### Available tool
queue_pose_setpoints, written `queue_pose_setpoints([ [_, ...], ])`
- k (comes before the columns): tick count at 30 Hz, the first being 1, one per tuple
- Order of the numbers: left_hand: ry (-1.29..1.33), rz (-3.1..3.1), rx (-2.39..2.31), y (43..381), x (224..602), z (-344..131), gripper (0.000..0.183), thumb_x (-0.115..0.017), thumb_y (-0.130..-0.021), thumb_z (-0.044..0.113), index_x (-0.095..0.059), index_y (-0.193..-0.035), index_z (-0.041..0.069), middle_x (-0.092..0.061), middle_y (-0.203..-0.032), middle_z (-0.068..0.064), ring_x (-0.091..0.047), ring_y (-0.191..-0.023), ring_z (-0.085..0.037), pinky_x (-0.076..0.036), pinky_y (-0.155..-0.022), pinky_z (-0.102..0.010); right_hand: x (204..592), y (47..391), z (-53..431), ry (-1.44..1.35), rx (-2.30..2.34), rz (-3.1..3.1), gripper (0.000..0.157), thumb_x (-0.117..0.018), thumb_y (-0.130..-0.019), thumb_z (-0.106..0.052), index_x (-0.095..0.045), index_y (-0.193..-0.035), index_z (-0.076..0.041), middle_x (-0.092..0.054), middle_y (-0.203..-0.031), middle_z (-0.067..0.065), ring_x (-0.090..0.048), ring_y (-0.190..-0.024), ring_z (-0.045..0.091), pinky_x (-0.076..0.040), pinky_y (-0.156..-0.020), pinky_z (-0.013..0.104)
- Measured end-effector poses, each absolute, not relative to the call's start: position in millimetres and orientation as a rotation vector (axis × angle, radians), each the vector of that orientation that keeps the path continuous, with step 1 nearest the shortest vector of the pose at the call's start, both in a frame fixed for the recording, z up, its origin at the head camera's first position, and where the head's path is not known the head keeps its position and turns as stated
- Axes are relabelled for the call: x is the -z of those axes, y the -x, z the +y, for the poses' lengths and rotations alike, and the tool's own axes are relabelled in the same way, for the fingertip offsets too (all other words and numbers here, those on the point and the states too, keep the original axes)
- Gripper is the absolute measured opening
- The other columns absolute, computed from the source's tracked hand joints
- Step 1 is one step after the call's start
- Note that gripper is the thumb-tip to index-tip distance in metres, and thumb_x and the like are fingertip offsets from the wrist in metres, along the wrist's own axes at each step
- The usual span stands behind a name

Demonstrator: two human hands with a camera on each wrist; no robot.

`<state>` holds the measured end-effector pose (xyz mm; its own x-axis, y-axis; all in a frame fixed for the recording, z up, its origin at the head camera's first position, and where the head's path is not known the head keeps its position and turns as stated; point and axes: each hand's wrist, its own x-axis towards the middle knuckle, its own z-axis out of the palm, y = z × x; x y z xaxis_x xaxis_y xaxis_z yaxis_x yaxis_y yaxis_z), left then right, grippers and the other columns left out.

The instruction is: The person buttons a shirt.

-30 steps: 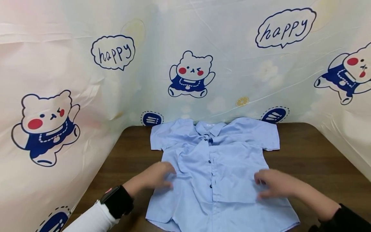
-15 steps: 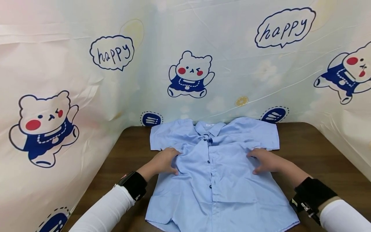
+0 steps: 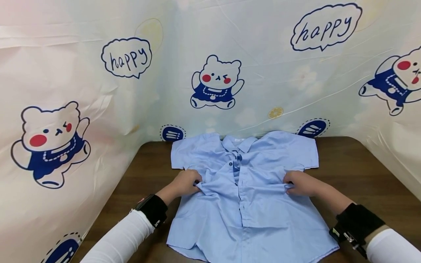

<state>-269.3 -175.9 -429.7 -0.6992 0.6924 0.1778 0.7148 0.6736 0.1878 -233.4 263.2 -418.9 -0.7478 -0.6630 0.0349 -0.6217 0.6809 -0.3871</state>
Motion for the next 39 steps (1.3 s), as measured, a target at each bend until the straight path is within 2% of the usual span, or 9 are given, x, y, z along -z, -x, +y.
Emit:
queue_pose_setpoints([
  [4, 1.067, -2.777, 0.326, 269.5, 426.5, -175.2, 0.029, -0.081, -0.073, 0.008, -0.053, -0.07, 0.017, -0.048, -0.065, 0.008, -0.046, -0.062, -0.01, -0.038, -0.061, -0.034, 416.0, 230.8, 268.1, 1.02, 0.626, 2.882, 0.014, -0.073, -0.076, -0.001, -0.065, -0.084, -0.01, -0.055, -0.08, -0.007, -0.047, -0.072, 0.008, -0.043, -0.063, 0.029],
  [8, 1.009, -2.771, 0.383, 269.9, 421.2, -175.5, 0.032, -0.08, -0.072, 0.002, -0.051, -0.077, 0.014, -0.046, -0.066, 0.006, -0.046, -0.062, -0.011, -0.041, -0.061, -0.029, 409.2, 228.7, 272.3, 0.937, 0.724, 2.92, 0.019, -0.069, -0.078, 0.002, -0.057, -0.081, -0.013, -0.047, -0.071, -0.01, -0.045, -0.066, 0.007, -0.039, -0.059, 0.026],
  [11, 0.974, -2.779, 0.422, 269.6, 417.3, -175.6, 0.028, -0.081, -0.07, 0.001, -0.061, -0.085, 0.012, -0.055, -0.071, 0.006, -0.054, -0.067, -0.011, -0.047, -0.065, -0.029, 404.5, 227.9, 273.7, 0.937, 0.749, 2.936, 0.026, -0.069, -0.077, 0.006, -0.052, -0.078, -0.015, -0.042, -0.068, -0.01, -0.044, -0.064, 0.007, -0.036, -0.058, 0.025],
  [18, 0.927, -2.778, 0.367, 268.8, 409.0, -173.0, 0.024, -0.081, -0.069, 0.0, -0.076, -0.092, 0.007, -0.072, -0.086, -0.003, -0.068, -0.084, -0.02, -0.054, -0.076, -0.037, 393.7, 224.7, 273.2, 0.909, 0.659, 3.029, 0.018, -0.075, -0.076, 0.006, -0.07, -0.089, -0.005, -0.068, -0.084, -0.002, -0.061, -0.075, 0.014, -0.054, -0.069, 0.036],
  [22, 0.904, -2.671, 0.29, 270.5, 402.7, -171.0, 0.026, -0.079, -0.066, -0.006, -0.077, -0.088, 0.008, -0.073, -0.087, -0.005, -0.069, -0.084, -0.022, -0.056, -0.073, -0.037, 383.7, 223.7, 271.9, 0.923, 0.562, 3.087, 0.015, -0.078, -0.075, 0.005, -0.074, -0.087, -0.003, -0.071, -0.084, 0.002, -0.065, -0.076, 0.017, -0.056, -0.069, 0.04],
  [27, 0.873, -2.525, 0.238, 278.5, 388.2, -168.5, 0.026, -0.078, -0.065, -0.009, -0.076, -0.084, 0.008, -0.071, -0.08, -0.005, -0.068, -0.075, -0.023, -0.055, -0.065, -0.037, 368.2, 226.0, 268.8, 1.077, 0.344, 3.245, 0.019, -0.08, -0.071, 0.008, -0.069, -0.079, -0.006, -0.064, -0.074, -0.002, -0.054, -0.065, 0.012, -0.051, -0.06, 0.035],
  [34, 0.905, -2.382, 0.145, 297.5, 362.2, -159.2, 0.019, -0.078, -0.07, -0.007, -0.073, -0.084, 0.005, -0.067, -0.074, -0.008, -0.065, -0.066, -0.023, -0.053, -0.058, -0.035, 355.1, 243.2, 271.2, 1.446, 0.038, 3.542, 0.021, -0.069, -0.069, 0.016, -0.059, -0.074, -0.002, -0.051, -0.069, 0.007, -0.054, -0.062, 0.025, -0.047, -0.052, 0.038],
  [36, 0.906, -2.348, 0.133, 301.7, 352.3, -156.7, 0.017, -0.078, -0.071, -0.006, -0.073, -0.085, 0.004, -0.067, -0.074, -0.008, -0.065, -0.065, -0.024, -0.053, -0.058, -0.035, 351.7, 249.2, 273.6, 1.543, -0.011, 3.608, 0.017, -0.065, -0.073, 0.015, -0.056, -0.074, 0.0, -0.051, -0.071, 0.011, -0.054, -0.063, 0.029, -0.047, -0.05, 0.039],
  [39, 0.915, -2.256, 0.138, 304.2, 338.2, -154.9, 0.014, -0.076, -0.074, -0.008, -0.071, -0.083, 0.003, -0.066, -0.073, -0.009, -0.063, -0.062, -0.025, -0.052, -0.056, -0.035, 345.6, 254.3, 276.0, 1.678, -0.071, 3.683, 0.014, -0.051, -0.09, 0.009, -0.055, -0.077, 0.005, -0.052, -0.074, 0.017, -0.054, -0.064, 0.033, -0.048, -0.047, 0.041],
])
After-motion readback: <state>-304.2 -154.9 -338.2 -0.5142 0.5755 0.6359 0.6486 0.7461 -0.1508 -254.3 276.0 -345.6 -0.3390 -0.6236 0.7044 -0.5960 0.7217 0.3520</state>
